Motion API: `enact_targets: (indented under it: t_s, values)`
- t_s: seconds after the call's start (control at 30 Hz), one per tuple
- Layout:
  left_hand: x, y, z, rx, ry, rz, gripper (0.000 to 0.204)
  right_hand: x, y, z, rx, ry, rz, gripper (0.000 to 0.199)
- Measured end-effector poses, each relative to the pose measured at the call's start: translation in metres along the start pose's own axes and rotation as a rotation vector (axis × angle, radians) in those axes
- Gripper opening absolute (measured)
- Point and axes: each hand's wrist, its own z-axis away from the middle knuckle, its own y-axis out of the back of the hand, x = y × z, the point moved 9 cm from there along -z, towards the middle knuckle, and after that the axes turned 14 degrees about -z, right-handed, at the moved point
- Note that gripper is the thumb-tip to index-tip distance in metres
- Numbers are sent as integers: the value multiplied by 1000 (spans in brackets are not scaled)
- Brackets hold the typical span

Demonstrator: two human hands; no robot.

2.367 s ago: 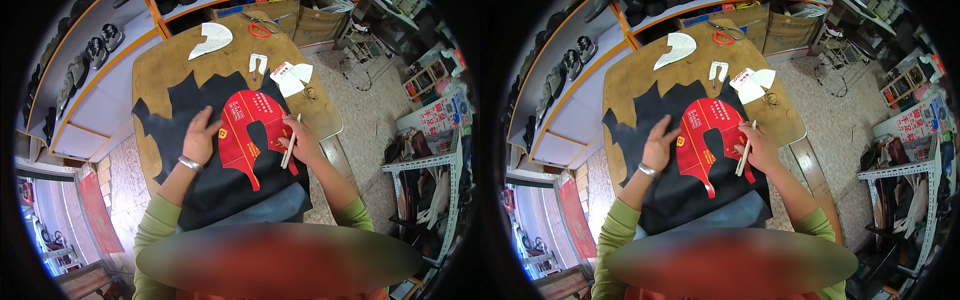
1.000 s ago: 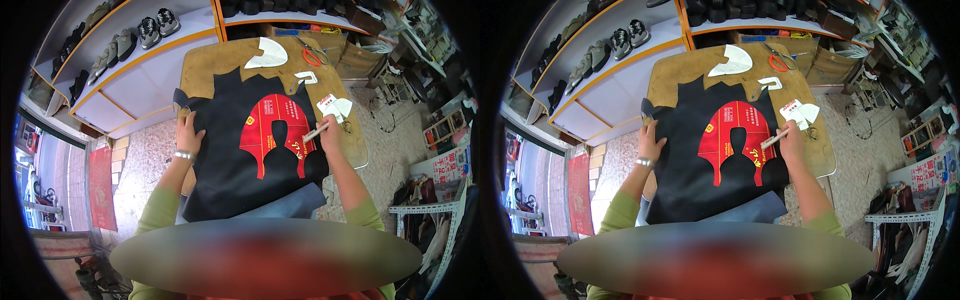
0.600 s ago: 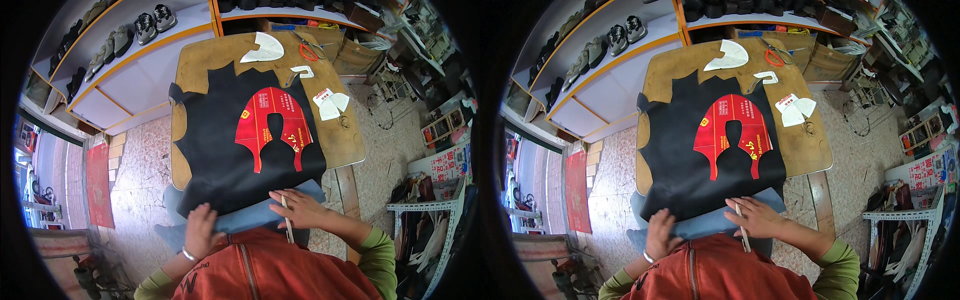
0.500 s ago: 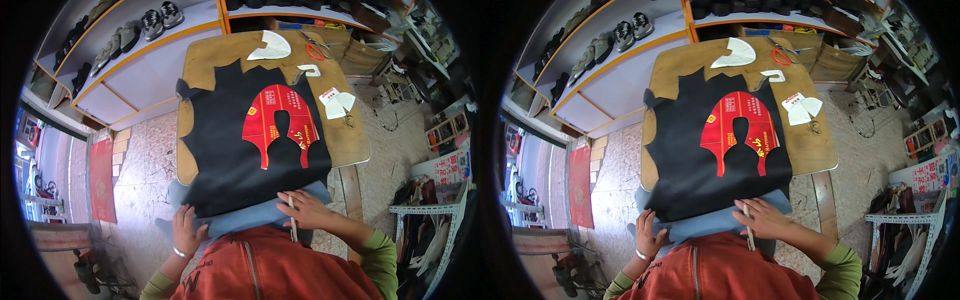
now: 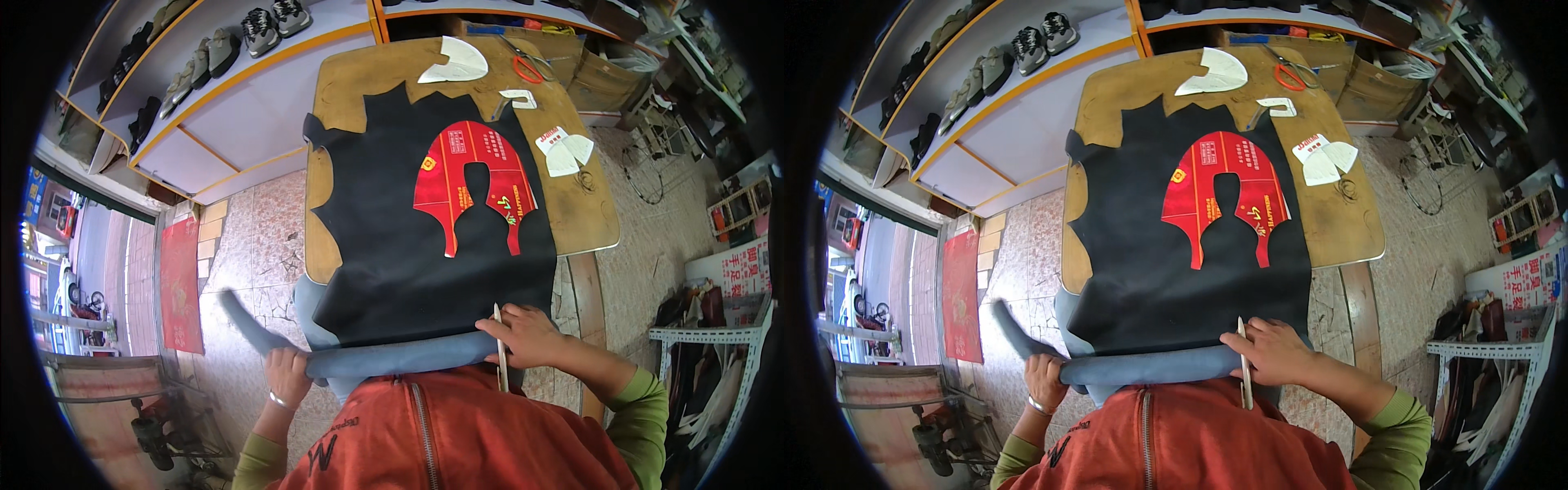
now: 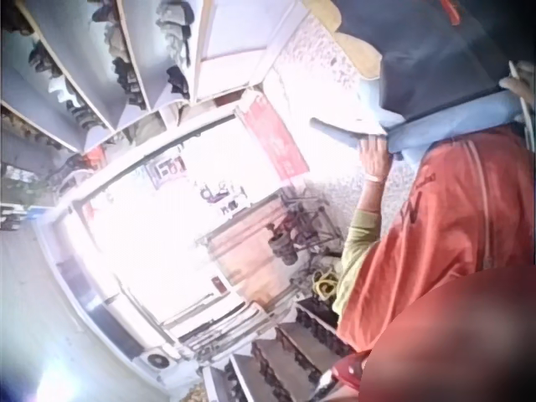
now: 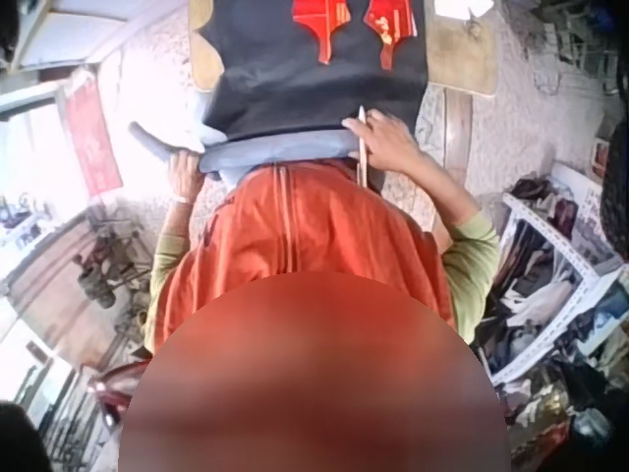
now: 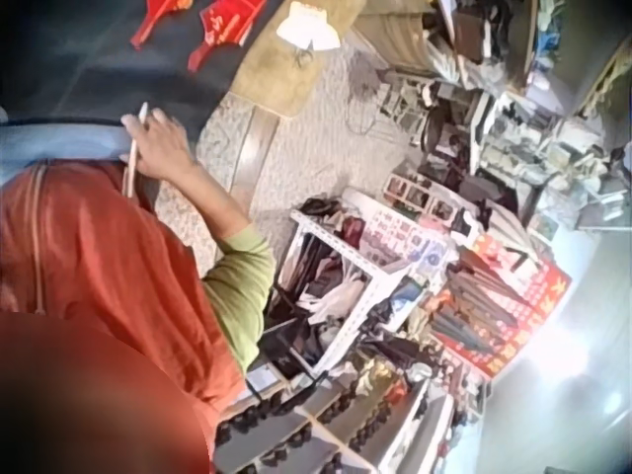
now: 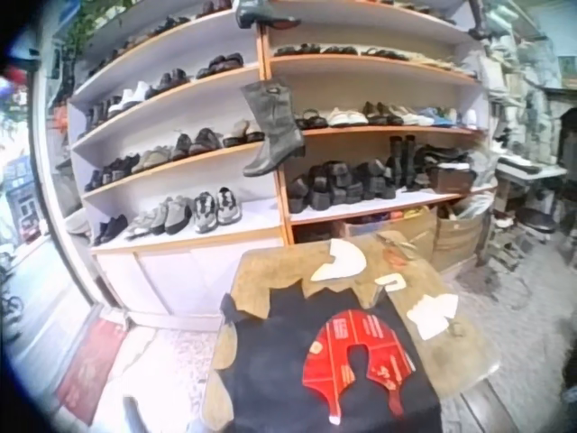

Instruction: The person places a red paper pattern onto a black sheet of material and uses a white pencil to trace its outline. They then place smaller white paper pieces onto the material and trace their shapes as well.

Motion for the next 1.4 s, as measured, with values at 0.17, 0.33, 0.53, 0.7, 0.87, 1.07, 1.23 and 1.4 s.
enact_targets:
  t_s: [0.17,0.33,0.53,0.7,0.87,1.07,1.23,1.4]
  values:
    - [16,23,3,230,259,-247,39,-1,-16,11,20,88,17,68]
    - [22,10,14,-150,181,182,64,3,-44,18,-21,76,41,65]
    - [-9,-23,-49,-93,557,655,49,-15,-25,16,122,212,86,54]
    - [-26,-106,-48,-167,680,961,30,-28,-27,19,200,297,99,49]
    - [-33,-50,-104,-59,720,1071,14,-21,-31,40,258,247,129,45]
    - [-1,0,-112,-53,512,254,56,-5,-42,41,199,149,-43,52]
    - [73,14,-168,-15,85,97,70,-2,-57,25,174,159,-1,53]
    - [112,-29,-211,-50,26,95,84,-19,-59,35,300,242,-224,54]
